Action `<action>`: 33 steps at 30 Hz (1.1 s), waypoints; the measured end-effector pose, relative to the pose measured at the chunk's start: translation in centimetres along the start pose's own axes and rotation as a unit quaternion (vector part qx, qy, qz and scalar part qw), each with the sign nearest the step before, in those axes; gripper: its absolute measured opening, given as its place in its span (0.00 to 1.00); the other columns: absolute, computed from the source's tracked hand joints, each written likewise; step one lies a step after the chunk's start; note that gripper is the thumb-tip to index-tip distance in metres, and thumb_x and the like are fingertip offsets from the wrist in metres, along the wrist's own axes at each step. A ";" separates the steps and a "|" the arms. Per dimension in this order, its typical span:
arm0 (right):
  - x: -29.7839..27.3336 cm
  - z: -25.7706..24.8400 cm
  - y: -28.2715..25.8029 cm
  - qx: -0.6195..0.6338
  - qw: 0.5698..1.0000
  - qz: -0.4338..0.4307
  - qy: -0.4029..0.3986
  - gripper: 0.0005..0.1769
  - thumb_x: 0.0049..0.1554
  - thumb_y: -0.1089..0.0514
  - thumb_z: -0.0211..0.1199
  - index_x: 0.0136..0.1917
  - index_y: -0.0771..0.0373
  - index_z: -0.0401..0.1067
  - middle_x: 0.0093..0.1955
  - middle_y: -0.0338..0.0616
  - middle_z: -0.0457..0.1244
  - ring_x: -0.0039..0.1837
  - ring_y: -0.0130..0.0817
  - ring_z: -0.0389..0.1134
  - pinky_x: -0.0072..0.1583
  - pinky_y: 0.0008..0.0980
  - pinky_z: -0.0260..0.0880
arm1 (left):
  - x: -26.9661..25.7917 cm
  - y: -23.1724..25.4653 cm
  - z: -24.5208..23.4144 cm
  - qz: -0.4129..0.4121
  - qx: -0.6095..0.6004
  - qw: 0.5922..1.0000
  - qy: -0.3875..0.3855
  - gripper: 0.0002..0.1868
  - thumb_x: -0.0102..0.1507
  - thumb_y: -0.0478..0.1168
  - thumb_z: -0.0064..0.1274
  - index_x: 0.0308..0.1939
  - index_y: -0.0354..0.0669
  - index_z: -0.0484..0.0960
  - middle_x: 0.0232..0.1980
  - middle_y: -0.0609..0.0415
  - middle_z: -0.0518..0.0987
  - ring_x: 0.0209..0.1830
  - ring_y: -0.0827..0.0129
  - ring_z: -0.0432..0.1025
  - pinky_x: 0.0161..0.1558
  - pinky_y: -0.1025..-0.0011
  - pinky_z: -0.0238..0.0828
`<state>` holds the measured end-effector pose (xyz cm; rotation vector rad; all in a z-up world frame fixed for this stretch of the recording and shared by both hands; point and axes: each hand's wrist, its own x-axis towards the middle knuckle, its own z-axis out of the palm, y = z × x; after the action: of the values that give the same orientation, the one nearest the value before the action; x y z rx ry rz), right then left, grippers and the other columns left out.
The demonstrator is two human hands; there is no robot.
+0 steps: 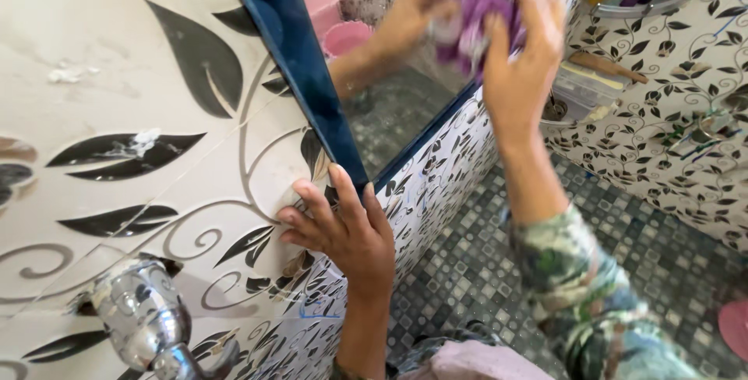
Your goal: The person wipes a bathroom mirror with a purple cloth, repeatedly dipping the cloth into a pink bucket of water and wringing it out. The person scrubs the mirror surface and frame, then rinses the cloth under the faucet and continues wiping.
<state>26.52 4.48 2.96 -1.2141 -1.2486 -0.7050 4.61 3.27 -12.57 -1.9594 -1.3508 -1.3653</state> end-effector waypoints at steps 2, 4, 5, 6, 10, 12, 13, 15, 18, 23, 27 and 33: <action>2.2 -0.5 -2.6 0.036 0.997 0.064 -0.016 0.18 0.63 0.70 0.61 0.67 0.68 0.70 0.60 0.53 0.64 0.63 0.42 0.66 0.64 0.36 0.66 | 0.2 0.1 -0.1 0.000 0.003 1.000 0.003 0.29 0.75 0.45 0.56 0.78 0.41 0.67 0.85 0.36 0.42 0.85 0.38 0.22 0.79 0.42 0.10; 2.5 -0.2 -5.8 0.059 0.994 0.076 -0.045 0.17 0.62 0.70 0.62 0.65 0.66 0.73 0.58 0.52 0.64 0.61 0.40 0.66 0.60 0.34 0.68 | 0.2 0.1 -0.2 -0.003 -0.002 1.000 -0.001 0.30 0.75 0.45 0.57 0.78 0.41 0.67 0.84 0.34 0.43 0.85 0.37 0.23 0.79 0.42 0.10; 1.3 -0.4 -7.7 0.064 0.994 0.056 -0.065 0.19 0.62 0.71 0.62 0.66 0.65 0.73 0.59 0.52 0.63 0.61 0.39 0.66 0.60 0.34 0.69 | 0.2 0.0 0.0 -0.004 -0.002 1.000 0.001 0.30 0.75 0.45 0.56 0.78 0.41 0.67 0.84 0.34 0.43 0.85 0.37 0.23 0.79 0.41 0.10; -0.3 -0.4 -9.4 0.059 0.995 0.007 -0.082 0.21 0.59 0.72 0.64 0.66 0.66 0.73 0.61 0.52 0.63 0.64 0.43 0.65 0.64 0.38 0.67 | 0.1 0.0 0.1 -0.005 -0.001 1.000 0.001 0.29 0.75 0.45 0.56 0.78 0.41 0.67 0.84 0.34 0.44 0.85 0.37 0.23 0.79 0.41 0.11; -6.1 -0.3 -11.6 0.064 0.989 0.032 -0.130 0.26 0.55 0.72 0.66 0.66 0.66 0.73 0.63 0.50 0.64 0.64 0.44 0.65 0.65 0.39 0.67 | -0.1 -0.5 0.4 0.000 0.000 1.000 0.017 0.29 0.75 0.47 0.56 0.77 0.42 0.68 0.84 0.36 0.45 0.85 0.39 0.24 0.79 0.42 0.12; -7.6 0.0 -9.8 0.061 0.987 0.080 -0.124 0.24 0.55 0.72 0.65 0.66 0.65 0.74 0.62 0.50 0.64 0.64 0.43 0.65 0.62 0.36 0.68 | 0.0 -0.8 0.6 0.004 0.000 1.000 0.023 0.29 0.75 0.47 0.55 0.77 0.43 0.68 0.84 0.38 0.45 0.85 0.39 0.24 0.80 0.42 0.12; -7.5 0.2 -8.3 0.052 0.990 0.076 -0.111 0.23 0.58 0.72 0.64 0.66 0.65 0.73 0.62 0.48 0.65 0.63 0.41 0.65 0.61 0.34 0.68 | 0.0 -0.9 0.6 0.006 -0.001 1.000 0.026 0.29 0.75 0.47 0.54 0.77 0.44 0.68 0.84 0.38 0.45 0.85 0.39 0.24 0.80 0.42 0.12; -5.1 0.4 -4.9 0.020 0.994 0.076 -0.082 0.21 0.63 0.73 0.63 0.69 0.65 0.73 0.61 0.45 0.66 0.61 0.38 0.64 0.60 0.33 0.67 | -0.1 -1.0 0.4 0.005 -0.002 1.000 0.014 0.29 0.74 0.47 0.54 0.78 0.44 0.68 0.84 0.37 0.45 0.85 0.40 0.23 0.79 0.42 0.11; 0.4 0.4 -3.3 0.025 0.998 0.032 -0.040 0.22 0.66 0.75 0.61 0.72 0.67 0.71 0.61 0.48 0.64 0.62 0.36 0.63 0.63 0.31 0.67 | 0.0 -1.1 -0.2 0.003 -0.006 1.000 0.009 0.30 0.75 0.47 0.55 0.78 0.44 0.67 0.84 0.37 0.46 0.85 0.40 0.25 0.79 0.43 0.12; 1.3 0.3 -8.3 0.047 0.996 -0.043 -0.055 0.22 0.64 0.75 0.64 0.70 0.65 0.71 0.63 0.50 0.62 0.66 0.39 0.63 0.67 0.31 0.65 | 0.1 -1.0 -0.1 0.003 -0.007 1.000 0.017 0.31 0.75 0.47 0.56 0.79 0.46 0.65 0.84 0.38 0.45 0.86 0.41 0.26 0.80 0.43 0.12; -5.7 0.6 -12.0 0.046 0.993 0.003 -0.110 0.25 0.54 0.75 0.64 0.65 0.66 0.74 0.64 0.51 0.65 0.66 0.46 0.65 0.68 0.37 0.65 | -0.1 -1.3 0.5 0.003 -0.001 1.000 0.017 0.30 0.75 0.46 0.55 0.79 0.45 0.65 0.84 0.38 0.46 0.86 0.41 0.25 0.80 0.43 0.13; -5.7 0.3 -4.4 0.011 0.994 0.072 -0.084 0.23 0.62 0.73 0.62 0.69 0.65 0.72 0.59 0.49 0.65 0.61 0.39 0.66 0.62 0.33 0.68 | 0.1 -1.2 -0.2 0.001 -0.006 1.000 0.011 0.30 0.74 0.47 0.55 0.79 0.45 0.66 0.84 0.39 0.47 0.86 0.41 0.25 0.80 0.43 0.13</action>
<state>21.02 2.44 -1.22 -1.3521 -1.2884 -0.4910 3.46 3.70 -12.66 -1.9474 -1.3327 -1.3928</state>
